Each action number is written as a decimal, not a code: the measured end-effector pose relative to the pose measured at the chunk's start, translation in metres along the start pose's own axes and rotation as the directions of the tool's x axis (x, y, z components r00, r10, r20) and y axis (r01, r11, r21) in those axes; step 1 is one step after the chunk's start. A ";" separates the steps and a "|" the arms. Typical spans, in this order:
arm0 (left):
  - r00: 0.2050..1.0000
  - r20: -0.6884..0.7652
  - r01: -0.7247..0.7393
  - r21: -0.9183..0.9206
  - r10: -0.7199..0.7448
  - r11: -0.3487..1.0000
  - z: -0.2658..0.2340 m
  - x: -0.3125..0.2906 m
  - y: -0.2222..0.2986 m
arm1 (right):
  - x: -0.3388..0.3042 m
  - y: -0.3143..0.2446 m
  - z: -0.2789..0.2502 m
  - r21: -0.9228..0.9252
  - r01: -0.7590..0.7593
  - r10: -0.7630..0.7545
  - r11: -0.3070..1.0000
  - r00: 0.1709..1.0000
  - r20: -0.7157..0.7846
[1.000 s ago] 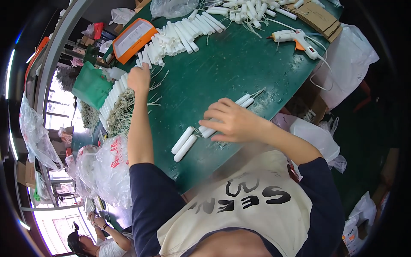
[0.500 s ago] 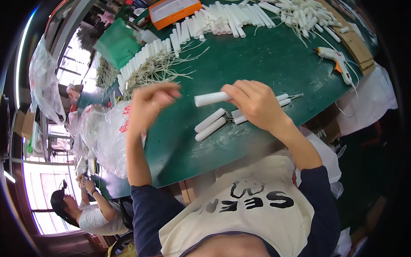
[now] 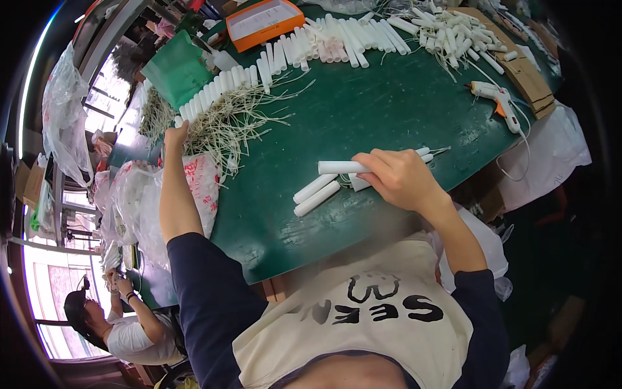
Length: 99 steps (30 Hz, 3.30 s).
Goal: Assembling small plastic tubes with internal components and wires using a glue gun.
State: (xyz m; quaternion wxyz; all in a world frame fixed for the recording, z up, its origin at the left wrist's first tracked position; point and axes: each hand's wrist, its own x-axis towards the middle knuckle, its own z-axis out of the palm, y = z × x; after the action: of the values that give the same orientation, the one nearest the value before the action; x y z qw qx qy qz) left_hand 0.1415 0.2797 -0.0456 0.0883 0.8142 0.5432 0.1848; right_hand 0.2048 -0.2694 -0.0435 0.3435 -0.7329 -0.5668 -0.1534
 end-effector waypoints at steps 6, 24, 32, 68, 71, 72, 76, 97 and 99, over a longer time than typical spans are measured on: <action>0.994 0.029 0.105 -0.570 -0.109 0.815 -0.006 0.030 -0.036 | -0.004 -0.004 -0.002 0.040 -0.031 0.029 0.999 0.998 0.062; 0.488 0.201 0.438 -0.898 0.849 -0.039 -0.131 -0.307 0.150 | 0.042 -0.034 -0.009 0.753 -0.173 0.094 0.635 0.985 0.147; 0.591 0.119 0.014 -0.990 0.798 0.137 -0.098 -0.295 0.141 | 0.035 -0.017 -0.017 0.739 -0.365 0.454 0.566 0.887 0.090; 0.460 0.046 -0.470 -0.834 0.887 0.287 -0.023 -0.350 0.183 | 0.008 0.029 -0.037 -0.041 0.000 -0.016 0.999 0.921 -0.390; 0.533 0.016 -0.527 -0.775 0.846 0.347 -0.022 -0.339 0.178 | -0.003 0.026 -0.064 -0.141 -0.127 0.056 0.982 0.903 -0.426; 0.543 -0.024 -0.536 -0.779 0.840 0.324 -0.020 -0.337 0.179 | -0.014 0.028 -0.074 -0.166 -0.308 0.238 0.937 0.909 -0.342; 0.496 -0.082 -0.622 -0.728 0.864 0.288 -0.019 -0.334 0.181 | -0.036 0.052 -0.082 -0.210 -0.488 0.461 0.847 0.872 -0.165; 0.318 0.013 -0.688 -0.685 0.948 0.240 -0.014 -0.333 0.188 | -0.027 0.054 -0.052 -0.312 -0.322 0.335 0.894 0.942 -0.013; 0.151 0.218 -0.528 -0.807 0.964 0.265 -0.015 -0.325 0.191 | -0.020 0.044 -0.045 -0.315 -0.320 0.351 0.893 0.935 0.045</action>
State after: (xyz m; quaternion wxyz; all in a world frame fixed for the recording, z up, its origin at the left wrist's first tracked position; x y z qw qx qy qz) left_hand 0.1870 -0.0949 -0.0325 0.4038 0.9037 -0.1395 0.0285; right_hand 0.2470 -0.3202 -0.0380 0.2193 -0.8705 -0.4179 -0.1395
